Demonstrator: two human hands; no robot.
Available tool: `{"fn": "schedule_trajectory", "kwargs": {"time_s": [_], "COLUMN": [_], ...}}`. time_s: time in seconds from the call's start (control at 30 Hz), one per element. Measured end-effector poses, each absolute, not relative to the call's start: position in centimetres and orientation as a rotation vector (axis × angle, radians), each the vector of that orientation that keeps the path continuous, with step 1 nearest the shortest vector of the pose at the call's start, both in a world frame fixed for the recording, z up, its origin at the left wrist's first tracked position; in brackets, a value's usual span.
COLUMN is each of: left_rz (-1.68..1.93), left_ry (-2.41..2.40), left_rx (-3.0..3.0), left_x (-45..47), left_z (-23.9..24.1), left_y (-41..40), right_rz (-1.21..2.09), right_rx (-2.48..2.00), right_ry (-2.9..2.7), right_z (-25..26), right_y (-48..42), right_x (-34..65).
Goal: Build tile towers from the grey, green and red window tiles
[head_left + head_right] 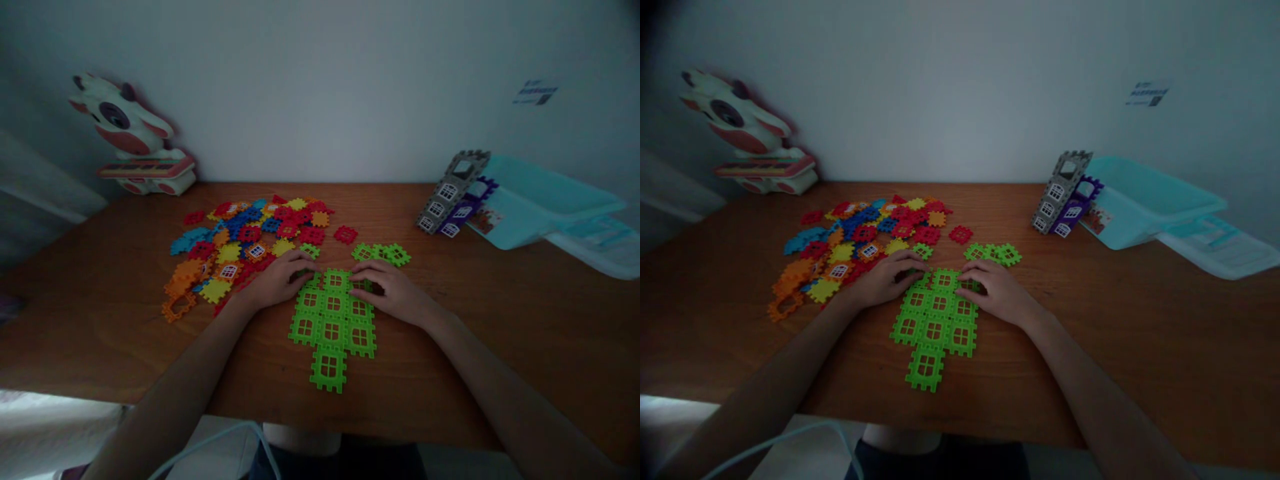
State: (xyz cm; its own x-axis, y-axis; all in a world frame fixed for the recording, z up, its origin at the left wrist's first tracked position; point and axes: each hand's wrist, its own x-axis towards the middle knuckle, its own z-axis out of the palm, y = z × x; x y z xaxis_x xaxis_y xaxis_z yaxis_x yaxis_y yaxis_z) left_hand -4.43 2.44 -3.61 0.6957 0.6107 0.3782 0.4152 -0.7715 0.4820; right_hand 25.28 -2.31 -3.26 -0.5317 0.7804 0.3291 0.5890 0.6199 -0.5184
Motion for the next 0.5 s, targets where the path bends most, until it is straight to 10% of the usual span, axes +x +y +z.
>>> {"fn": "schedule_trajectory", "kwargs": {"time_s": [0.5], "left_rz": [0.654], "left_ry": [0.988], "left_rx": [2.518], "left_x": [-4.61], "left_z": [-2.91], "left_y": [2.33], "right_rz": [0.477], "right_rx": [-1.085], "right_ry": [-2.317], "right_z": [-3.12], "right_y": [-2.36], "right_x": [25.29]}}
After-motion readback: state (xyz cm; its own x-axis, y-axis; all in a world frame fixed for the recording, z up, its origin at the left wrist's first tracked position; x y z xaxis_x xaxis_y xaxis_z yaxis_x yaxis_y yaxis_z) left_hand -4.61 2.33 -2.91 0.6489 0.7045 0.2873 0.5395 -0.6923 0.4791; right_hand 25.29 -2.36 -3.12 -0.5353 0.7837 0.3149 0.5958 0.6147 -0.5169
